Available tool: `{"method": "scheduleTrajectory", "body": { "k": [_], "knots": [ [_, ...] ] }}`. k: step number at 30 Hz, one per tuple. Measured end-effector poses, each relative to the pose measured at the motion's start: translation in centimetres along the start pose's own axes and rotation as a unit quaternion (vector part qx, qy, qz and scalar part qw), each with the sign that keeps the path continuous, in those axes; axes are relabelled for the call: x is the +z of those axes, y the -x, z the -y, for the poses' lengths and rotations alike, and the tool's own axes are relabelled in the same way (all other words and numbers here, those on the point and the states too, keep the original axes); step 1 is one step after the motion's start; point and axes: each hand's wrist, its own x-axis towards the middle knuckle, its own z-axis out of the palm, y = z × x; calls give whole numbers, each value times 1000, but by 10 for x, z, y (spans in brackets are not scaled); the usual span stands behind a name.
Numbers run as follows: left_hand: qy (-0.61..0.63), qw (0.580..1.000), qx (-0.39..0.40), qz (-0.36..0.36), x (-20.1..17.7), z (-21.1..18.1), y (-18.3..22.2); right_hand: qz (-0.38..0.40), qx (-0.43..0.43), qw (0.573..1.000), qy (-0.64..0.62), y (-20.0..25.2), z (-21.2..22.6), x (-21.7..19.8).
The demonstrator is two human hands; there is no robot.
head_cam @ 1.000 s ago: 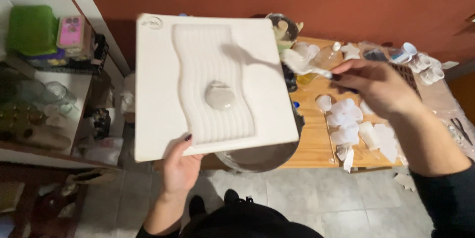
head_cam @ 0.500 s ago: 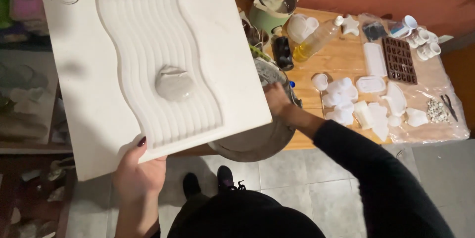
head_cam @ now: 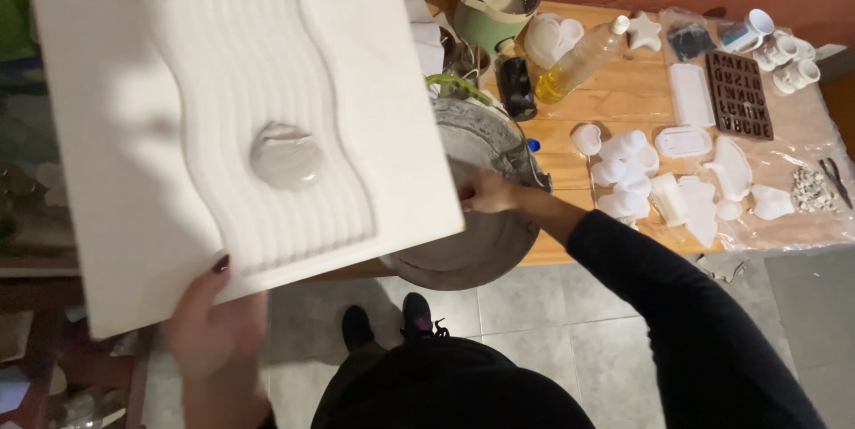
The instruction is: Filling a wave-patterned tray mold with a white liquid mixture using a spoon.
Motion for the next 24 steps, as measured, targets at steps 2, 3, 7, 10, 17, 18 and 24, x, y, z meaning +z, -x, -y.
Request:
{"method": "scheduleTrajectory", "body": {
  "k": [2,3,7,10,17,18,24],
  "knots": [
    [-218,968,122,-17,40,-3,4,20,28,997,73,22,0,-17],
    [-236,965,110,-28,51,-5,5,-1,-12,999,45,33,0,-27],
    [-279,954,90,-61,47,-10,5,-52,-59,997,24,79,8,-72],
    [-266,960,88,-11,-1,-5,-5,-80,-34,996,21,118,22,-108],
    [-234,970,-9,-69,-65,32,-32,-128,12,990,49,188,43,-176],
    [-218,974,-27,49,-73,35,-34,-126,12,990,57,196,48,-184],
    [-246,960,-31,128,-12,72,-27,-139,0,990,5,216,74,-232]
  ]
}}
